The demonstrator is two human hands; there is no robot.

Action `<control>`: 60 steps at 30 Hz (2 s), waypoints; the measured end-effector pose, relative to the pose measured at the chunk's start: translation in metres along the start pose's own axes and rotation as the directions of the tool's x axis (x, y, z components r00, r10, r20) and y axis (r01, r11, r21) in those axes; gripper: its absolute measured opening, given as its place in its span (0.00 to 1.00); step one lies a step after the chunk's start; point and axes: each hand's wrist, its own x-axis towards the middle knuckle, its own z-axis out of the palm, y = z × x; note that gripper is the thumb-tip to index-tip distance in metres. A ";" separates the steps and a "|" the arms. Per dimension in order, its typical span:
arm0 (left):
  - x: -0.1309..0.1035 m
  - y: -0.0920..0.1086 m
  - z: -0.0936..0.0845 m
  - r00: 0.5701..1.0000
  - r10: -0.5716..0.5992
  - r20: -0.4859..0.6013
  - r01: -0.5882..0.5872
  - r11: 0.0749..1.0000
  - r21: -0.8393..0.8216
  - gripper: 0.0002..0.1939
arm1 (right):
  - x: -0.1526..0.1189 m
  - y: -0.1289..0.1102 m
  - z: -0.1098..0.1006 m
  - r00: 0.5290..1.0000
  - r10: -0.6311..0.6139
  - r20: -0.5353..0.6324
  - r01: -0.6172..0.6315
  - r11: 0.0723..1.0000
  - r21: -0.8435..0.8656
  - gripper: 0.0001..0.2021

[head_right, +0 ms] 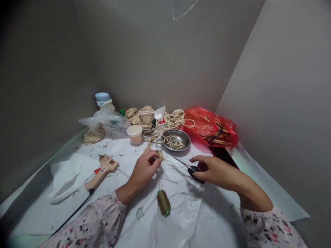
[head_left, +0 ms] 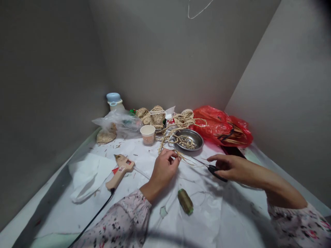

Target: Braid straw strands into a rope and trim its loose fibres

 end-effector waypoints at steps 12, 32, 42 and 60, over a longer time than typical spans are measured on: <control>-0.003 0.005 -0.002 0.990 0.109 -0.087 -0.090 0.977 0.195 0.04 | 0.000 -0.015 0.004 0.965 -0.126 0.232 0.081 0.977 0.195 0.25; 0.005 -0.011 0.011 0.960 -0.279 0.039 0.271 0.876 -0.400 0.08 | 0.015 -0.012 0.021 0.939 -0.167 0.301 0.032 0.913 0.407 0.25; 0.005 -0.008 0.013 0.948 -0.318 0.025 0.295 0.845 -0.446 0.07 | 0.020 -0.013 0.031 0.945 -0.215 0.246 0.078 0.880 0.469 0.26; 0.004 -0.012 0.016 0.941 -0.335 0.044 0.313 0.814 -0.489 0.07 | 0.014 -0.028 0.032 0.964 -0.146 0.221 0.097 0.971 0.221 0.21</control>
